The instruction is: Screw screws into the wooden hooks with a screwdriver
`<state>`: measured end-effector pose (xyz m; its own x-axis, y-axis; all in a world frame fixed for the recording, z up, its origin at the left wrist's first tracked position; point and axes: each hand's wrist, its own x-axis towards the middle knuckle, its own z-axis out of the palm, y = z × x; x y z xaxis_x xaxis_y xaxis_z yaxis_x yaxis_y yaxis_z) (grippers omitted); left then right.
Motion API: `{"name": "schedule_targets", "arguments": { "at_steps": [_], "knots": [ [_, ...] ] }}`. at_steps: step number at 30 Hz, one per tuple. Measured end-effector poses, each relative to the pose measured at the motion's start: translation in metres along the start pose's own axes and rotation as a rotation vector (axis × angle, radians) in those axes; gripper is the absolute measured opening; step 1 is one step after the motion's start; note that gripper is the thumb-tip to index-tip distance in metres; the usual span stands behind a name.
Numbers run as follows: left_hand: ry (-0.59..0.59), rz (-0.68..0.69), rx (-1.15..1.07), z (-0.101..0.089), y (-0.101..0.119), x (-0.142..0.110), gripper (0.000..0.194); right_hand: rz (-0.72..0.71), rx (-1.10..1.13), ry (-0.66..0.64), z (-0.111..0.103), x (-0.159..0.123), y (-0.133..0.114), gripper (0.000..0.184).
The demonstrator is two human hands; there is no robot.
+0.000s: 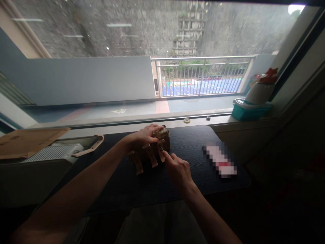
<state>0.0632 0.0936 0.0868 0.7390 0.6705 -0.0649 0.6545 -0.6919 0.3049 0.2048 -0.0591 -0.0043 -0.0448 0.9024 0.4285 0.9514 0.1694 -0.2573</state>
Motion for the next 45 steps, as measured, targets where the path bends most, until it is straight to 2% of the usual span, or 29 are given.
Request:
{"name": "schedule_targets", "arguments": {
  "at_steps": [5,7,9,12,18,21,24,29,31,34,38,40,43,45],
  "knots": [
    [-0.006,-0.002,0.002,0.000,0.000,0.000,0.068,0.232,0.491,0.027,0.004,0.002,0.002,0.034],
    [-0.011,-0.001,0.006,-0.001,0.000,0.000,0.068,0.283,0.570,0.005,0.002,0.004,0.002,0.035],
    [-0.018,-0.003,0.007,-0.002,0.001,-0.001,0.068,0.286,0.511,-0.022,-0.002,0.005,0.001,0.035],
    [-0.020,0.000,0.009,-0.002,0.001,-0.001,0.067,0.218,0.311,-0.016,-0.010,0.006,-0.002,0.039],
    [0.001,0.014,0.003,-0.001,0.000,-0.001,0.067,-0.114,-0.035,0.020,-0.015,0.001,0.005,0.036],
    [-0.001,0.019,0.002,-0.001,0.000,-0.001,0.066,-0.189,-0.072,0.009,-0.011,-0.001,0.010,0.038],
    [-0.006,0.020,-0.002,-0.002,0.001,-0.001,0.067,-0.118,0.055,0.015,-0.006,-0.002,0.011,0.036],
    [-0.025,0.011,-0.016,-0.003,0.001,-0.002,0.067,0.128,0.519,0.100,0.004,-0.002,0.005,0.032],
    [-0.023,0.008,-0.012,-0.003,0.002,-0.002,0.067,0.199,0.603,0.097,0.005,-0.001,0.002,0.032],
    [-0.022,0.006,-0.002,-0.003,0.002,-0.002,0.067,0.179,0.472,0.069,0.002,-0.002,0.000,0.033],
    [-0.010,0.008,0.003,-0.003,0.002,-0.002,0.067,-0.005,0.036,0.044,-0.006,-0.004,0.003,0.036],
    [-0.003,0.018,0.001,-0.002,0.001,-0.001,0.067,-0.089,-0.104,0.042,-0.007,-0.004,0.006,0.038],
    [-0.003,0.028,-0.006,-0.001,0.000,0.000,0.067,-0.137,-0.150,0.039,-0.006,-0.004,0.009,0.040],
    [-0.001,0.027,-0.010,-0.001,-0.001,0.000,0.067,-0.111,-0.079,0.032,-0.002,-0.004,0.008,0.039]
  ]
}}
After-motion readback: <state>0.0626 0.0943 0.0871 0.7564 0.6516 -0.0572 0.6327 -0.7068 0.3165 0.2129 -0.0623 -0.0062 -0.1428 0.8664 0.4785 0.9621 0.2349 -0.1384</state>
